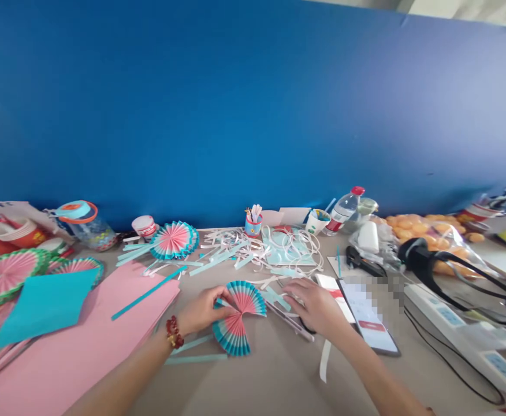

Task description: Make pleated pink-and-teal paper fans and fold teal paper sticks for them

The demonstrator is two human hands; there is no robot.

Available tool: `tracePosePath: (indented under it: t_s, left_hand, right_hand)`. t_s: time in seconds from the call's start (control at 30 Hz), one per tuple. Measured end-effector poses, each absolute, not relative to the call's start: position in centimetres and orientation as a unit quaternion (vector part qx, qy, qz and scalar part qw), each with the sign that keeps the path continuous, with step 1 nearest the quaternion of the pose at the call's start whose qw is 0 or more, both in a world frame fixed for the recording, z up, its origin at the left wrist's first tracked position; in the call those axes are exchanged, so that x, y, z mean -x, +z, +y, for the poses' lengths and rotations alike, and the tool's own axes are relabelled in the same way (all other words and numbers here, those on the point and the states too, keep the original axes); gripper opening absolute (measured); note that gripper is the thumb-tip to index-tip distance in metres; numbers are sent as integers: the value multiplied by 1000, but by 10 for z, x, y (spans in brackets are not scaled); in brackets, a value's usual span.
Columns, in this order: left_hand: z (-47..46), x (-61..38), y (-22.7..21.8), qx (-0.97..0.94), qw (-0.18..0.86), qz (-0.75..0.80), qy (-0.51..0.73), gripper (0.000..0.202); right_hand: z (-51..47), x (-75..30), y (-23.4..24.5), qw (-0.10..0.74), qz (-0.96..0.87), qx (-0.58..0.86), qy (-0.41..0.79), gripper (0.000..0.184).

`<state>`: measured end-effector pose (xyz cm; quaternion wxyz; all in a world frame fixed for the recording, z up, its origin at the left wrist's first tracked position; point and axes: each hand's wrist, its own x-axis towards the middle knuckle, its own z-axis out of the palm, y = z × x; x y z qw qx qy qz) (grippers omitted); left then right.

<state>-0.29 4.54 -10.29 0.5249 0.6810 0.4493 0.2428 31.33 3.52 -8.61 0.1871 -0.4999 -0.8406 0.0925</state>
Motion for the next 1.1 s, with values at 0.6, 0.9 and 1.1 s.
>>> tracePosePath:
  t_s: [0.6,0.9,1.1]
  left_hand:
    - [20,18,-121,-619,479,516,347,32]
    - [38,19,-121,-600,468,523,384,28]
    - [35,16,-124,-599,466,521,390,28]
  right_hand:
    - [172,-197,-114,41,-893,446,-30,33]
    - [167,-228,-100,76,-910,407,-29,20]
    - [166,-237,-108,124,-916,382,-21,25]
